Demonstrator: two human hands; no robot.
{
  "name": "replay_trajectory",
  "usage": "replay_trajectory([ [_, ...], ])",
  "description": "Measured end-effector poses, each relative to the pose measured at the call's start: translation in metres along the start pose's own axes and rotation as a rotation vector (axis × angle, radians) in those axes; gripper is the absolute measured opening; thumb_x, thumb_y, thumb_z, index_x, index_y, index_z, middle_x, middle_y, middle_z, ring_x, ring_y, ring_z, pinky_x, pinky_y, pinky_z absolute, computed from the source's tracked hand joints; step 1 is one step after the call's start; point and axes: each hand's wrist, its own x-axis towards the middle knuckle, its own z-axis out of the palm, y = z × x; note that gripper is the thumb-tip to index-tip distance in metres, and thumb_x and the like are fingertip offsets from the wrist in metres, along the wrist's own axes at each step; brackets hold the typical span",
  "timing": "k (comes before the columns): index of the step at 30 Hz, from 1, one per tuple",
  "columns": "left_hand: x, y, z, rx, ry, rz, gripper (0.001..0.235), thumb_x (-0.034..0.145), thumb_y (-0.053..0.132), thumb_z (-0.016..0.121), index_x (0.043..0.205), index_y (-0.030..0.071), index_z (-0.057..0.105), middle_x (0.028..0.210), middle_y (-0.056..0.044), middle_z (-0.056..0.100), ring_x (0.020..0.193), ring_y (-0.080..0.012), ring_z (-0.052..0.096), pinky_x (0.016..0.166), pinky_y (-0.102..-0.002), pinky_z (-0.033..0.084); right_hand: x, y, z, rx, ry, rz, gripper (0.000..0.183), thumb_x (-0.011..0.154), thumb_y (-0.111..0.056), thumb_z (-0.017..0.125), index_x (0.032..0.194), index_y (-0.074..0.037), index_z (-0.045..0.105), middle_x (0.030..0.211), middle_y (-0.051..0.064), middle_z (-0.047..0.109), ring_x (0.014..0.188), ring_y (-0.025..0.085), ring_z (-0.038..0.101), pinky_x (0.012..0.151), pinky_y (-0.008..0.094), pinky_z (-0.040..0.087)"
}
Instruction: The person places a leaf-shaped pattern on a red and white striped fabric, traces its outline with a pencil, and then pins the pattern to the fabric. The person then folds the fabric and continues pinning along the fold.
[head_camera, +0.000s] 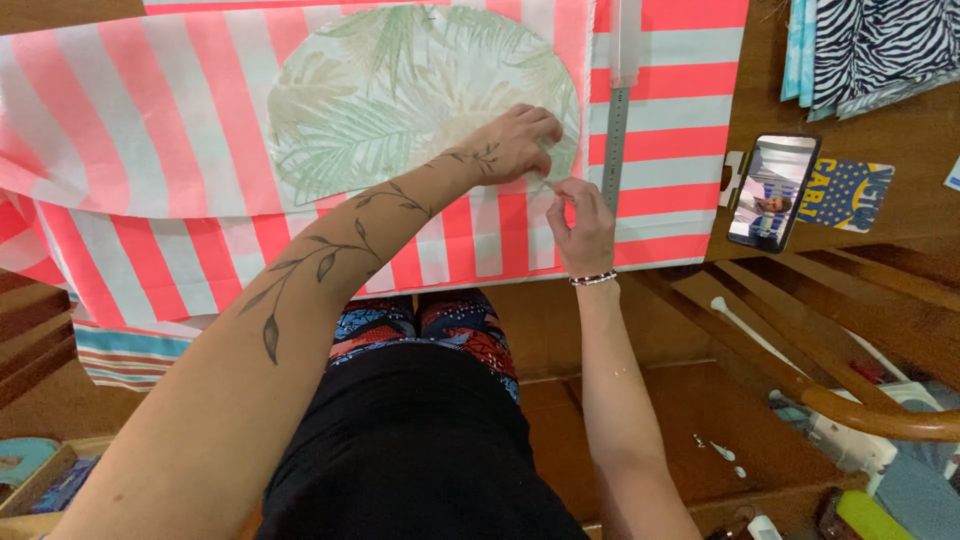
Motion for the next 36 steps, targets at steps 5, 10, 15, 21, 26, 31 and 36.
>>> replay_trajectory([
  [5,-0.006,-0.005,0.000,0.092,-0.067,0.035,0.020,0.080,0.020,0.081,0.085,0.038,0.073,0.110,0.004,0.049,0.119,-0.0232,0.047,0.097,-0.038,0.042,0.000,0.000,-0.001,-0.010,-0.020,-0.014,0.013,0.096,-0.001,0.057,0.107,-0.007,0.062,0.096,0.006,0.062,0.089,0.026,0.070,0.076,0.035,0.063],
  [10,0.002,-0.008,-0.034,0.186,-0.352,0.141,0.055,0.079,0.009,0.078,0.114,0.050,0.072,0.122,-0.002,0.054,0.119,-0.0349,0.044,0.098,-0.056,0.034,0.005,-0.009,-0.002,-0.073,-0.058,-0.127,0.012,0.098,0.001,0.058,0.110,0.000,0.059,0.104,0.013,0.066,0.091,0.026,0.066,0.077,0.033,0.060],
  [15,0.000,-0.012,-0.032,0.189,-0.336,0.141,0.021,0.086,0.020,0.076,0.098,0.037,0.077,0.125,0.004,0.065,0.106,-0.0249,0.054,0.078,-0.039,0.044,0.010,-0.020,-0.001,-0.060,-0.085,-0.110,0.013,0.098,0.001,0.058,0.111,0.001,0.062,0.105,0.013,0.066,0.095,0.027,0.066,0.080,0.035,0.059],
  [21,-0.019,-0.024,-0.013,0.045,-0.169,0.168,0.015,0.082,0.008,0.078,0.079,0.023,0.076,0.132,-0.013,0.065,0.109,-0.0292,0.062,0.079,-0.040,0.050,0.011,-0.022,0.009,0.003,-0.112,-0.121,0.013,0.101,-0.002,0.055,0.112,0.002,0.060,0.106,0.016,0.065,0.094,0.028,0.064,0.080,0.036,0.059],
  [26,-0.022,-0.010,-0.052,0.110,-0.228,0.090,0.020,0.086,0.016,0.073,0.083,0.036,0.075,0.129,-0.012,0.052,0.110,-0.0311,0.053,0.085,-0.041,0.047,0.015,-0.027,0.012,0.043,-0.117,-0.137,0.013,0.099,0.003,0.055,0.111,0.003,0.059,0.104,0.017,0.063,0.093,0.030,0.063,0.081,0.037,0.059],
  [31,-0.032,-0.010,-0.059,0.251,-0.294,0.066,0.025,0.090,0.030,0.069,0.104,0.050,0.068,0.126,-0.005,0.048,0.108,-0.0275,0.047,0.089,-0.044,0.040,0.016,-0.028,0.017,0.056,-0.118,-0.161,0.011,0.101,0.002,0.054,0.111,0.004,0.058,0.104,0.018,0.063,0.092,0.030,0.063,0.081,0.037,0.058],
  [36,-0.038,-0.014,-0.059,0.249,-0.384,0.086,0.045,0.086,0.020,0.068,0.124,0.044,0.066,0.140,-0.004,0.048,0.124,-0.0269,0.043,0.097,-0.045,0.037,0.018,-0.036,0.023,0.056,-0.112,-0.176,0.014,0.099,0.003,0.054,0.113,0.004,0.058,0.105,0.017,0.063,0.093,0.030,0.063,0.083,0.037,0.060],
])
